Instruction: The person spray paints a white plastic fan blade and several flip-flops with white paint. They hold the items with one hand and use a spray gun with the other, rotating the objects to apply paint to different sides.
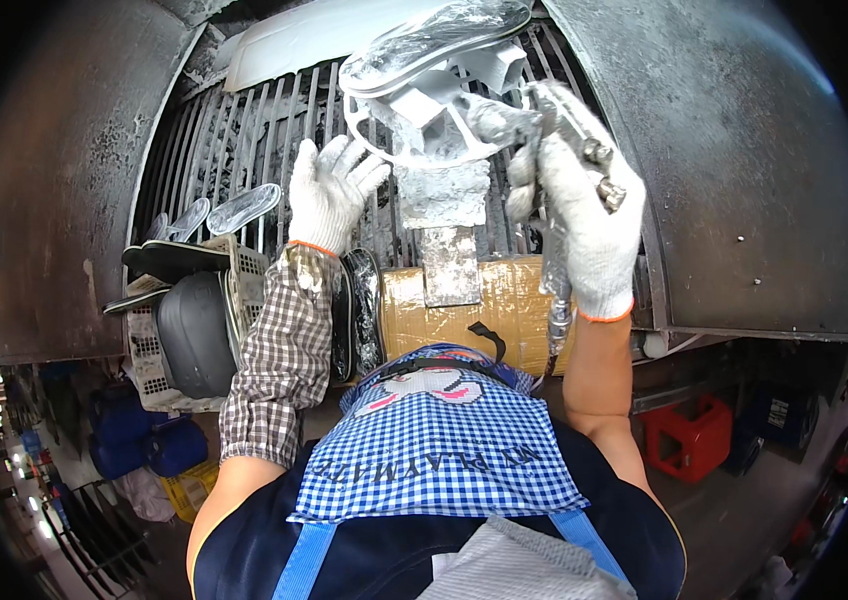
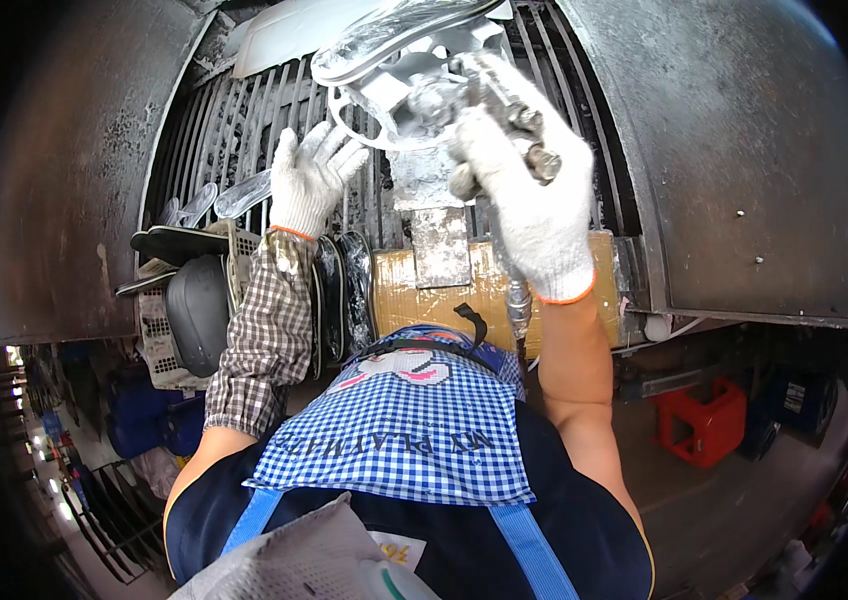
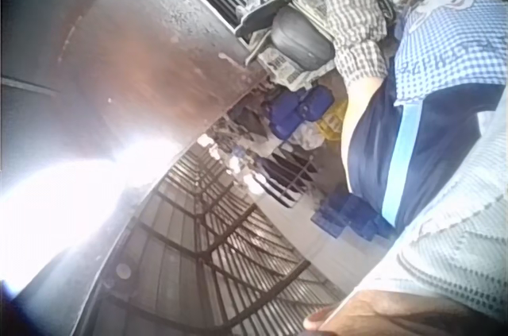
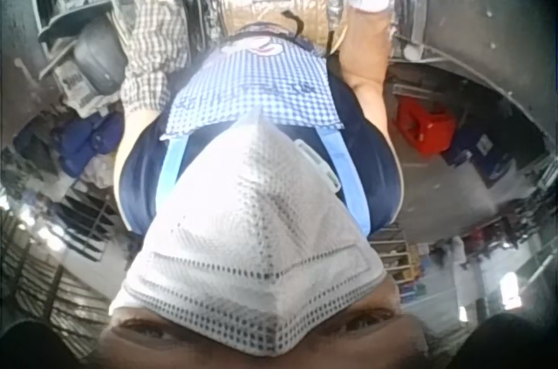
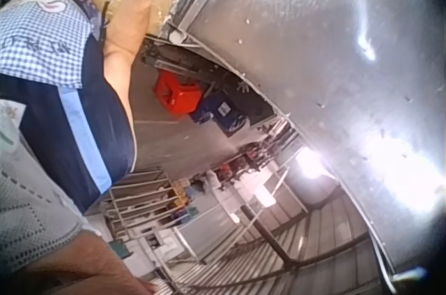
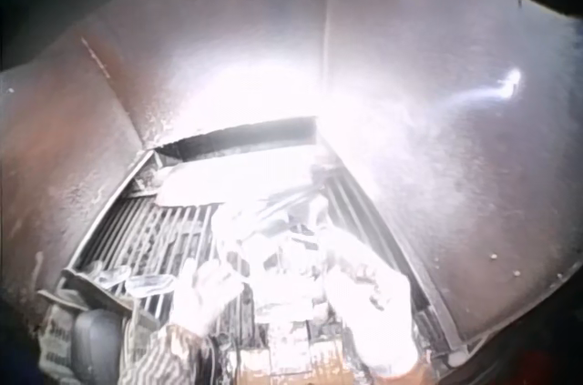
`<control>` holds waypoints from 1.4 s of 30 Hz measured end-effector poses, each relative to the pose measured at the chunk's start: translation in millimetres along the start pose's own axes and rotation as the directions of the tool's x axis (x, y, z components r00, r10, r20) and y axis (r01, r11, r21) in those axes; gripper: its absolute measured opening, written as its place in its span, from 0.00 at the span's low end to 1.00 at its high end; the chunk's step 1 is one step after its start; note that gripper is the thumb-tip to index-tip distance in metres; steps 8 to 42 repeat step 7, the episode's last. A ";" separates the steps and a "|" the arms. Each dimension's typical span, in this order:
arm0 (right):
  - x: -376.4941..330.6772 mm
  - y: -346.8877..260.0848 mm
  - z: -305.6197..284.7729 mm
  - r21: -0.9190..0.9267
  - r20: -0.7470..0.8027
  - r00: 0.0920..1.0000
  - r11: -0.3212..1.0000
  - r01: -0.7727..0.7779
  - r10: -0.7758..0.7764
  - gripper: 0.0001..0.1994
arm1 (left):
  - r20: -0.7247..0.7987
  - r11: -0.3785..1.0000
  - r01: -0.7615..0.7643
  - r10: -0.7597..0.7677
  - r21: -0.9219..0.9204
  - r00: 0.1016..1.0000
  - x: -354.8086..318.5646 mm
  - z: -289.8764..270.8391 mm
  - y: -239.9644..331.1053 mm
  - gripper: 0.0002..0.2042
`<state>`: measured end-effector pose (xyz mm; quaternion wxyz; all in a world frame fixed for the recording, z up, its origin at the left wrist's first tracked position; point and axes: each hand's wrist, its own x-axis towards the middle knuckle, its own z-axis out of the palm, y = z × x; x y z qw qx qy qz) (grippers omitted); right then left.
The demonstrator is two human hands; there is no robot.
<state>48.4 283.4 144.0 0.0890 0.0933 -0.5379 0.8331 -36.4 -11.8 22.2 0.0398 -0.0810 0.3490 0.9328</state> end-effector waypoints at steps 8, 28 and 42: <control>13.3 10.3 7.3 -0.038 -0.009 1.000 0.999 0.006 -0.007 0.23 | -0.053 1.000 0.000 0.001 0.020 0.999 1.1 -1.3 0.1 0.46; 13.3 10.3 7.3 -0.038 -0.009 1.000 0.999 0.006 -0.007 0.23 | -0.053 1.000 0.000 0.001 0.020 0.999 1.1 -1.3 0.1 0.46; 13.3 10.3 7.3 -0.038 -0.009 1.000 0.999 0.006 -0.007 0.23 | -0.053 1.000 0.000 0.001 0.020 0.999 1.1 -1.3 0.1 0.46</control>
